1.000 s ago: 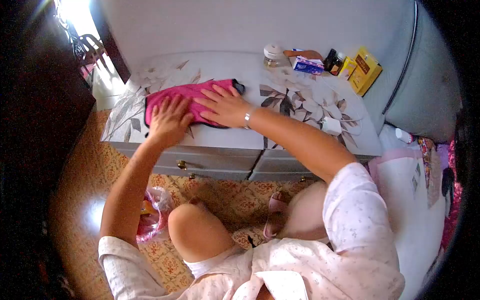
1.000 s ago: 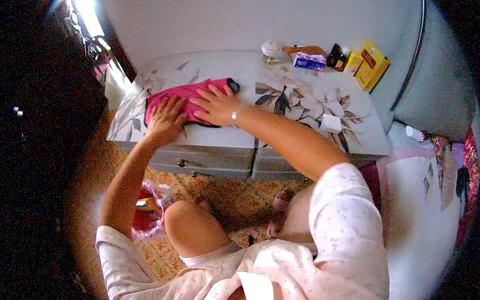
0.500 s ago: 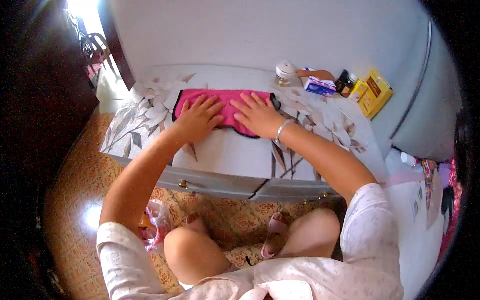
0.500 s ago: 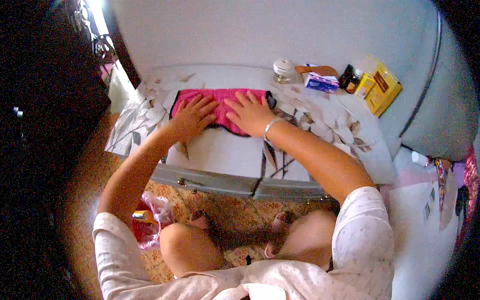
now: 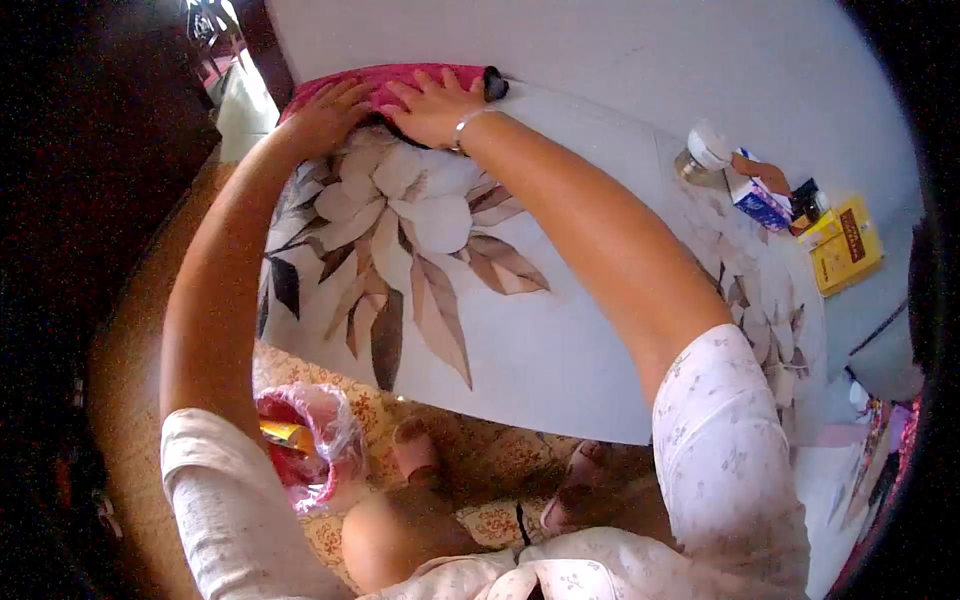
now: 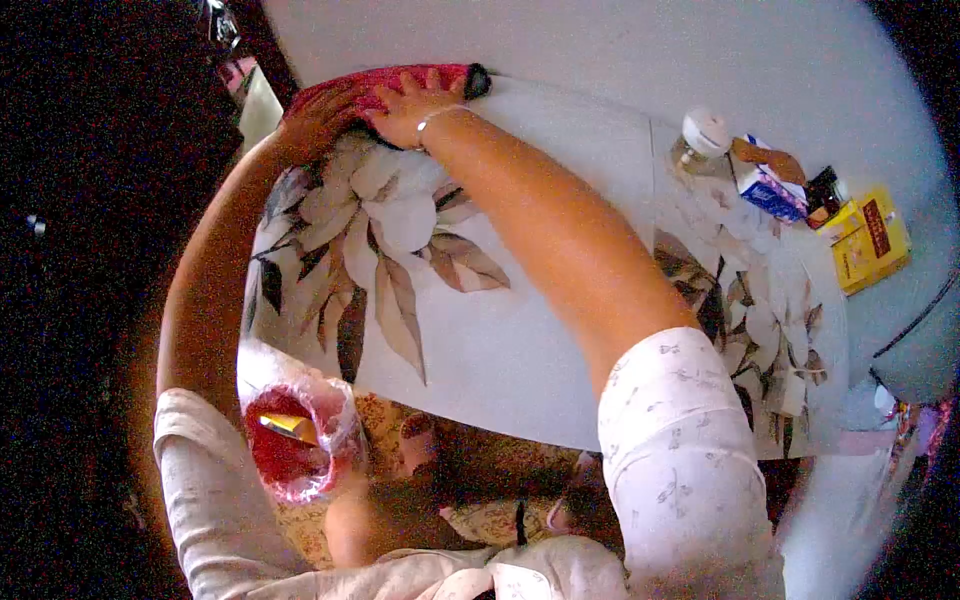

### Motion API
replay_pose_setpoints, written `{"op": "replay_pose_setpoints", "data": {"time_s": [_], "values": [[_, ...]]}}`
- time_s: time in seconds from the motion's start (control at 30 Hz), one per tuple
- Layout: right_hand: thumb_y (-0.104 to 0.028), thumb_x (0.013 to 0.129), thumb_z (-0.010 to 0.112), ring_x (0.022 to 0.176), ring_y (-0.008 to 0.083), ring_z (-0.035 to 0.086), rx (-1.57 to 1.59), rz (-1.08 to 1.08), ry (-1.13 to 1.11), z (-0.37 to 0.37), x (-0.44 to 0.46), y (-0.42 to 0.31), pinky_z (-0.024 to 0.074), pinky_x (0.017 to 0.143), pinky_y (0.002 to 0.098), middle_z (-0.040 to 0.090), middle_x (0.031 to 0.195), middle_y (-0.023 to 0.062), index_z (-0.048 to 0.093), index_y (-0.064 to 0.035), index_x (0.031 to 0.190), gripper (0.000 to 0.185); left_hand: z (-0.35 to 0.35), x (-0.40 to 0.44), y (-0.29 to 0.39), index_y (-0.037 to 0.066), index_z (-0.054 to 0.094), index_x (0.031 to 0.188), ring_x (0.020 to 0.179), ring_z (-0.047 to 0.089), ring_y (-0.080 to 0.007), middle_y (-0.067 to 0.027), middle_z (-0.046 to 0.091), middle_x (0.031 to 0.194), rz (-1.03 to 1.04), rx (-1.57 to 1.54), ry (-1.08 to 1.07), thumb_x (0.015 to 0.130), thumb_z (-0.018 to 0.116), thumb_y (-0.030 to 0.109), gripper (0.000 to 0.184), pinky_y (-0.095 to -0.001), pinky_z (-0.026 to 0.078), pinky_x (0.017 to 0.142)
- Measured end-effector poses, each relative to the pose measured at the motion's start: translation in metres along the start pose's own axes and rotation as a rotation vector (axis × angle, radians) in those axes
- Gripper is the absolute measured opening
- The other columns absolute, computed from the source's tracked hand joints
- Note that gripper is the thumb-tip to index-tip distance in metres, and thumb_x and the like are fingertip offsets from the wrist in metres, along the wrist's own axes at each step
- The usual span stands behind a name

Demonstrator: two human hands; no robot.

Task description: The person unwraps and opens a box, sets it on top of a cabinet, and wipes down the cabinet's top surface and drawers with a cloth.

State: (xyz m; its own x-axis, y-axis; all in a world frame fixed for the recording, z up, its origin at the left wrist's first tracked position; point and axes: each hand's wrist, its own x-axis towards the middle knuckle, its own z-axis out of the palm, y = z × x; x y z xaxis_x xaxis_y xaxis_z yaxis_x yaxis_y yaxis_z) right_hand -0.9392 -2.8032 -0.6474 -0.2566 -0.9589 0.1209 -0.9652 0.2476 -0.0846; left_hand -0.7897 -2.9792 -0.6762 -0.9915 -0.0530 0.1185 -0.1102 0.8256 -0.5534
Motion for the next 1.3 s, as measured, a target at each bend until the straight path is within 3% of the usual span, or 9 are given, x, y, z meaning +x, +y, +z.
{"op": "replay_pose_setpoints", "data": {"time_s": [0.1,0.13,0.17,0.27,0.6,0.93,1.03,1.23,1.3], "values": [[-0.058,0.094,0.028,0.140,0.0399,0.022,-0.004,-0.008,-0.021,-0.005,-0.014,-0.032,0.0156,0.108,0.0655,0.023,0.154,0.0091,0.030,-0.0272,0.147,0.061,-0.025,-0.053,0.008,0.010,0.044,0.137,0.139,0.027,-0.0318,-0.0106,0.030,0.150,-0.043,-0.041,-0.053,0.092,0.047,0.024,0.047,-0.0447,0.023,0.114],[-0.063,0.092,0.027,0.141,0.0409,0.015,0.047,-0.090,-0.039,-0.002,-0.025,-0.039,0.0076,0.108,0.0663,0.020,0.155,0.0102,0.027,-0.0286,0.148,0.065,-0.032,-0.071,0.018,0.011,0.043,0.137,0.140,0.025,-0.0313,-0.0111,0.029,0.151,-0.094,-0.099,-0.016,0.093,0.044,0.026,0.047,-0.0449,0.022,0.114],[-0.067,0.090,0.025,0.143,0.0420,0.008,0.094,-0.171,-0.050,-0.001,-0.035,-0.045,-0.0004,0.109,0.0672,0.016,0.156,0.0113,0.025,-0.0301,0.149,0.069,-0.039,-0.089,0.036,0.012,0.039,0.140,0.141,0.022,-0.0311,-0.0120,0.028,0.151,-0.394,-0.332,-0.074,0.098,0.037,0.030,0.047,-0.0456,0.020,0.114],[-0.065,0.090,0.027,0.142,0.0425,0.010,0.161,-0.303,-0.031,0.022,-0.062,-0.052,0.0016,0.108,0.0679,0.017,0.156,0.0138,0.026,-0.0283,0.149,0.069,-0.121,-0.123,0.093,0.018,0.033,0.145,0.141,0.019,-0.0350,-0.0131,0.025,0.153,-0.513,-0.502,-0.134,0.098,0.036,0.040,0.053,-0.0558,0.016,0.112],[-0.048,0.097,0.035,0.142,0.0399,0.016,0.110,-0.294,-0.083,-0.048,-0.299,-0.025,0.0088,0.111,0.0618,0.022,0.154,0.0164,0.026,-0.0189,0.149,0.060,-0.241,-0.149,0.225,0.011,0.036,0.143,0.141,0.018,-0.0381,-0.0189,0.028,0.150,-0.271,-0.642,-0.094,0.095,0.046,0.033,0.055,-0.0494,0.011,0.115],[-0.046,0.095,0.040,0.138,0.0378,0.025,-0.065,0.064,0.136,-0.057,-0.391,0.081,0.0207,0.109,0.0592,0.032,0.149,0.0153,0.036,-0.0119,0.143,0.059,-0.250,-0.005,0.321,0.009,0.036,0.142,0.137,0.027,-0.0421,-0.0198,0.033,0.148,-0.028,-0.591,0.136,0.095,0.043,0.045,0.060,-0.0584,0.022,0.109],[-0.043,0.093,0.046,0.136,0.0374,0.030,0.012,0.046,0.169,-0.080,-0.433,0.089,0.0221,0.110,0.0546,0.039,0.145,0.0155,0.048,-0.0095,0.135,0.053,-0.267,-0.007,0.341,0.009,0.037,0.142,0.136,0.028,-0.0429,-0.0199,0.033,0.148,0.040,-0.560,0.164,0.095,0.043,0.045,0.060,-0.0592,0.022,0.108],[-0.037,0.092,0.053,0.137,0.0312,0.031,-0.141,0.127,0.190,-0.102,-0.522,0.156,0.0218,0.113,0.0454,0.038,0.146,0.0105,0.045,-0.0121,0.137,0.052,-0.271,-0.011,0.342,0.009,0.037,0.142,0.138,0.025,-0.0419,-0.0198,0.032,0.148,0.032,-0.641,0.140,0.093,0.046,0.043,0.060,-0.0590,0.018,0.110],[-0.027,0.089,0.058,0.136,0.0274,0.033,-0.103,-0.018,0.125,-0.103,-0.530,0.180,0.0244,0.111,0.0453,0.041,0.143,0.0099,0.046,-0.0116,0.135,0.049,-0.273,-0.008,0.341,0.009,0.038,0.142,0.138,0.025,-0.0417,-0.0197,0.032,0.148,0.018,-0.633,0.122,0.093,0.046,0.043,0.060,-0.0590,0.018,0.110]]}}
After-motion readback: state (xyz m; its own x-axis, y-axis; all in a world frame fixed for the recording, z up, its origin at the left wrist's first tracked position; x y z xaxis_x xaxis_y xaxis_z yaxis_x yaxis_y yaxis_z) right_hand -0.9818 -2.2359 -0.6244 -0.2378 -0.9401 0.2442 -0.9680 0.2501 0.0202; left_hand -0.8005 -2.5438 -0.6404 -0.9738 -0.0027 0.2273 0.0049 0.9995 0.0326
